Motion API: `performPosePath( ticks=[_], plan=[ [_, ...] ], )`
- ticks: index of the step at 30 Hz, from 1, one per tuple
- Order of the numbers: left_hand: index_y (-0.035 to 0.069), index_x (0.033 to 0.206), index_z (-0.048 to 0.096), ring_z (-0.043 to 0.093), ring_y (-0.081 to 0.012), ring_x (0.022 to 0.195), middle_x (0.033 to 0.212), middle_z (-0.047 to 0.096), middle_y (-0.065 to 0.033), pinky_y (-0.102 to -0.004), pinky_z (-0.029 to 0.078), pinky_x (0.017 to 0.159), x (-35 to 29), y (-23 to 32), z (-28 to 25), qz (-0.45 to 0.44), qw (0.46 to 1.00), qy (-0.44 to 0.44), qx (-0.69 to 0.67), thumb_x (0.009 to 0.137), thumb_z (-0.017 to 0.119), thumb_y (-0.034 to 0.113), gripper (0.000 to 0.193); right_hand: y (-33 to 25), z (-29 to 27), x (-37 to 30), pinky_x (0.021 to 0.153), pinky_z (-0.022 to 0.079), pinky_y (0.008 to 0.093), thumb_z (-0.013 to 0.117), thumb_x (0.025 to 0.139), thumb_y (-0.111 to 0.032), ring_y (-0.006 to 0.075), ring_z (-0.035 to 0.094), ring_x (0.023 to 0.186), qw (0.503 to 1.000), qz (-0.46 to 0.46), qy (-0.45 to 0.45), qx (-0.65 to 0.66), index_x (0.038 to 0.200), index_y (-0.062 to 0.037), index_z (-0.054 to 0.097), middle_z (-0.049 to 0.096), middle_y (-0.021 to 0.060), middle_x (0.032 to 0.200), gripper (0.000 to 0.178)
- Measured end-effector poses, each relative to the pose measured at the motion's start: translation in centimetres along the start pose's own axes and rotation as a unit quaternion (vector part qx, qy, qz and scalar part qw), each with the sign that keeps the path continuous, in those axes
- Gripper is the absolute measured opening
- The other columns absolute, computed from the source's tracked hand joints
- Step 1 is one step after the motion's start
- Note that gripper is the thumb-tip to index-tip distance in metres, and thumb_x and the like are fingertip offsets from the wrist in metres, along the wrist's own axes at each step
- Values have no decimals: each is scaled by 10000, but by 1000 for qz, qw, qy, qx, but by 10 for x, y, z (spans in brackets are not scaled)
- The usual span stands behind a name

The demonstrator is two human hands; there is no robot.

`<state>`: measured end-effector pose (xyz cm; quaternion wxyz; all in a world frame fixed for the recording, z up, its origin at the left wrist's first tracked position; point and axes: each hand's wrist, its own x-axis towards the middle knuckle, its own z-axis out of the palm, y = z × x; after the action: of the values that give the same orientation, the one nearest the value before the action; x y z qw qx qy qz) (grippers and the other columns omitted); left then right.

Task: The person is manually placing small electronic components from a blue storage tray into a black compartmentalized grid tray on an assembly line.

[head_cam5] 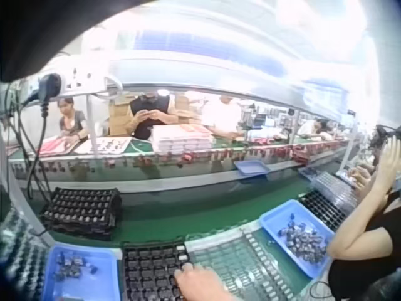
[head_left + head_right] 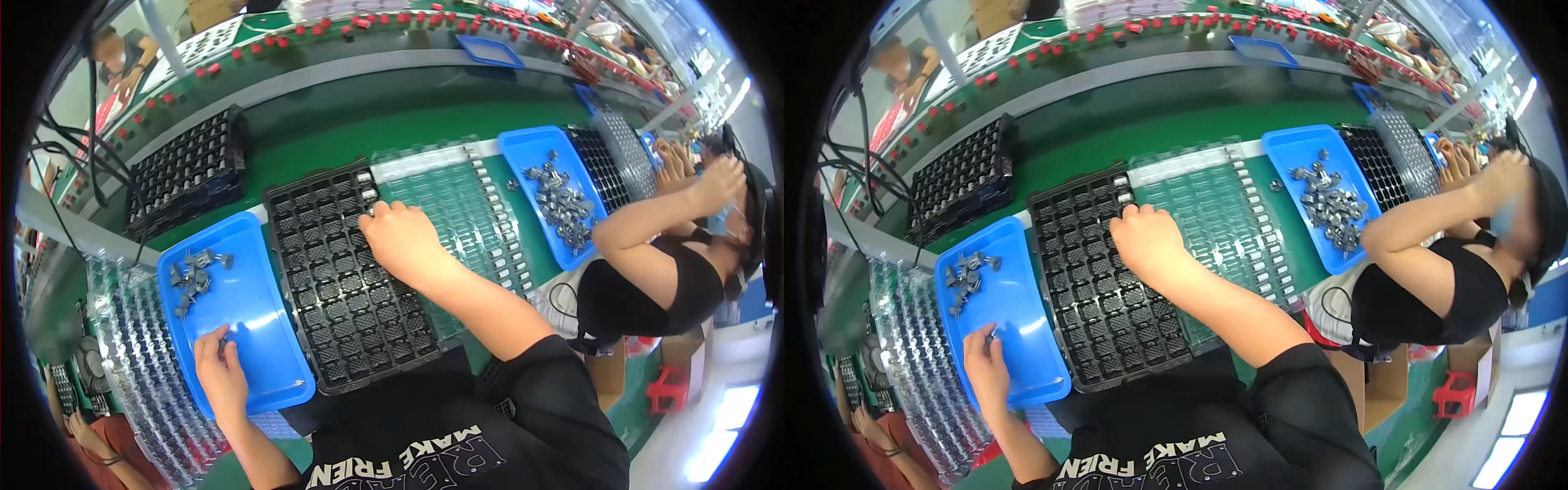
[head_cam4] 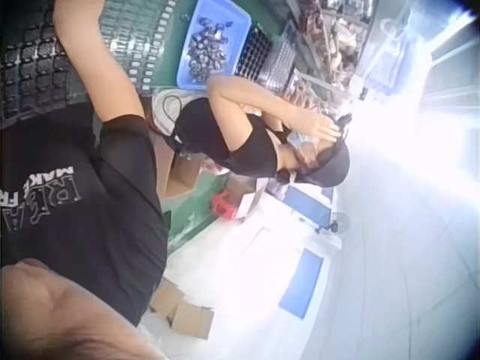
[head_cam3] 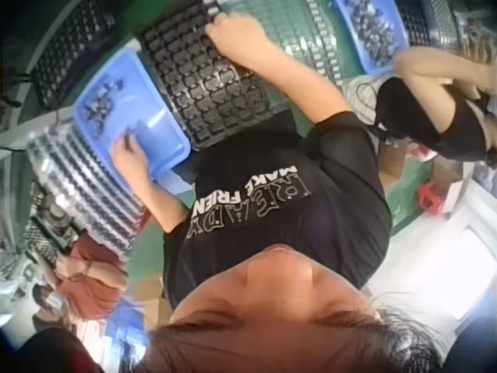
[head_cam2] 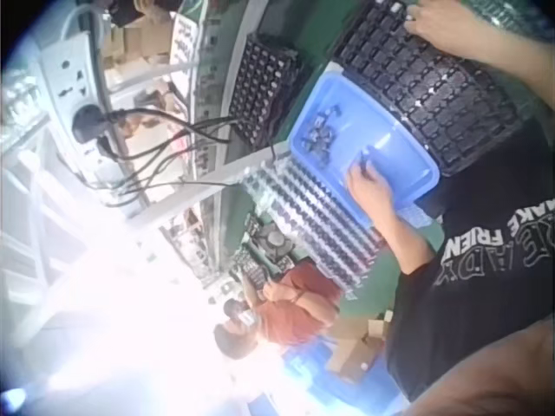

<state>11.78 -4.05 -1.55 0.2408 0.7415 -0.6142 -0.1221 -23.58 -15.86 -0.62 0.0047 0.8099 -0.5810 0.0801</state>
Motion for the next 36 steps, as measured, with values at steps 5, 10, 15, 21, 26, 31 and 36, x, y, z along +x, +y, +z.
performPosePath(
  ticks=[5,10,15,21,26,31,36],
  plan=[
    [9,1220,648,624,-133,827,1082,616,-76,-263,502,735,-11,-5,4,-70,969,53,-232,887,653,-86,346,35,-29,-46,863,562,458,735,835,-88,375,680,1016,977,130,80,146,1072,-42,712,706,180,1076,242],
    [4,1239,620,599,-73,828,998,634,-38,-209,474,725,-9,-3,10,-42,954,-7,-296,897,652,-83,354,107,-23,-121,779,556,407,880,702,-125,309,704,854,907,399,42,129,944,-2,707,710,163,900,321],
    [0,1185,661,591,-83,854,1078,585,-26,-232,493,760,-5,6,11,-65,937,-30,-341,862,708,-81,337,114,-19,-126,739,548,388,862,706,-104,274,685,788,915,365,57,161,899,-1,690,689,133,848,278],
    [-16,1226,623,590,-72,806,981,659,-36,-217,474,724,-6,20,5,-71,894,-44,-439,898,672,-44,333,104,-13,-139,681,537,323,720,842,-16,204,678,725,925,299,104,211,921,-6,725,658,122,872,80],
    [-16,1256,638,682,-151,882,1160,682,-101,-294,566,793,-12,32,6,-83,810,-89,-573,952,705,59,320,104,-7,-148,692,526,312,750,761,58,177,641,720,933,281,101,202,1000,-22,707,633,95,913,256],
    [-25,1322,582,705,-222,966,1252,657,-163,-372,601,826,-14,53,18,-62,707,-200,-676,1013,640,117,345,103,-3,-144,704,521,289,684,897,37,149,643,765,911,289,162,244,1015,-14,650,672,73,926,132],
    [-31,1331,575,703,-225,970,1291,642,-193,-360,604,844,-21,76,22,-36,660,-238,-711,1017,639,102,347,-1,-24,-106,718,585,274,649,960,9,141,697,782,775,185,193,573,1054,12,653,715,100,995,94]
  ],
)
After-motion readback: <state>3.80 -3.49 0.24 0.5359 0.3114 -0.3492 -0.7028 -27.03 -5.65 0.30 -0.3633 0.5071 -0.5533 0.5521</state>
